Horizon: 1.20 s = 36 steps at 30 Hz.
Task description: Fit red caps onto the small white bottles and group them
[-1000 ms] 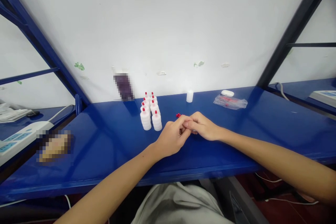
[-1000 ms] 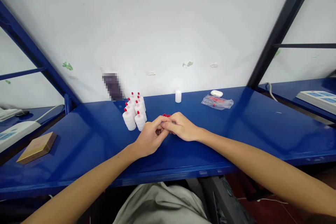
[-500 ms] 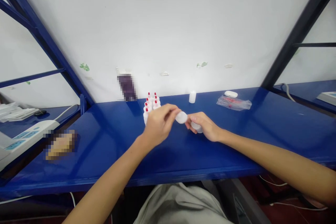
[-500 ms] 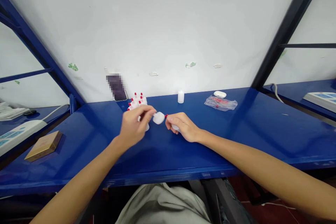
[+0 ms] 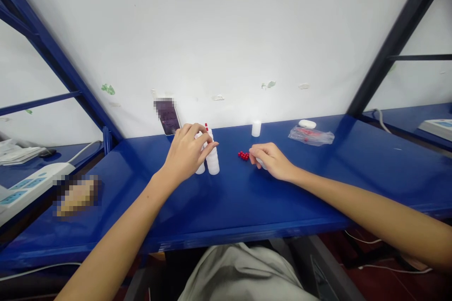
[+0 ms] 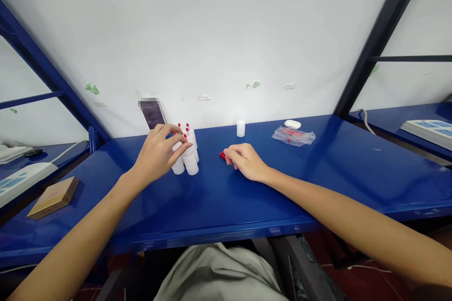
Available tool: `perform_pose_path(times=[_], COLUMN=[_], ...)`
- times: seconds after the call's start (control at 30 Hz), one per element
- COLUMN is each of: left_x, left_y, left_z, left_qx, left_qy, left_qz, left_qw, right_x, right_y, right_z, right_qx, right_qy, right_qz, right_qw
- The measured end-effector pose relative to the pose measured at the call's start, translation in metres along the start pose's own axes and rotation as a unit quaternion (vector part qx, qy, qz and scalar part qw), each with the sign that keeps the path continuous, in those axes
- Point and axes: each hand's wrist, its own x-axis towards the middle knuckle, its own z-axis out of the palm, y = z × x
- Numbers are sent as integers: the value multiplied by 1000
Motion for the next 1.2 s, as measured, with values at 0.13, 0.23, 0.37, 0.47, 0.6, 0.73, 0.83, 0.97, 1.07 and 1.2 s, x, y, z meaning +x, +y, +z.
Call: perform_pose_path(times=[0.13, 0.23, 0.37, 0.47, 0.6, 0.73, 0.83, 0.97, 1.07, 1.2], left_x=[0, 0, 3, 6, 7, 4, 1, -1, -1, -4], left_y=[-3, -5, -6, -7, -10, -10, -9, -10, -13, -1], left_z=[3, 2, 2, 2, 3, 2, 3, 8, 10, 6], left_qx=[-44, -55, -73, -89, -92, -110, -121, -84, -47, -25], left_qy=[-4, -7, -11, -30, -62, -81, -87, -71, -37, 51], left_qz=[-34, -50, -62, -61, -35, -35, -31, -15, 4, 19], left_qw=[998, 997, 995, 994, 993, 990, 988, 994, 998, 998], right_x=[2, 2, 2, 2, 3, 3, 2, 2, 3, 6], right_y=[1, 0, -1, -1, 2, 2, 1, 3, 6, 8], right_z=[-1, 0, 0, -1, -1, -2, -1, -1, -1, -3], right_qx=[34, 34, 35, 24, 16, 13, 16, 6, 4, 30], right_qy=[10, 13, 4, 0, -6, -11, -8, -1, 8, 18], right_qz=[26, 15, 9, 7, 0, -4, 1, -4, -7, 1], right_qw=[999, 999, 999, 1000, 1000, 1000, 1000, 1000, 1000, 999])
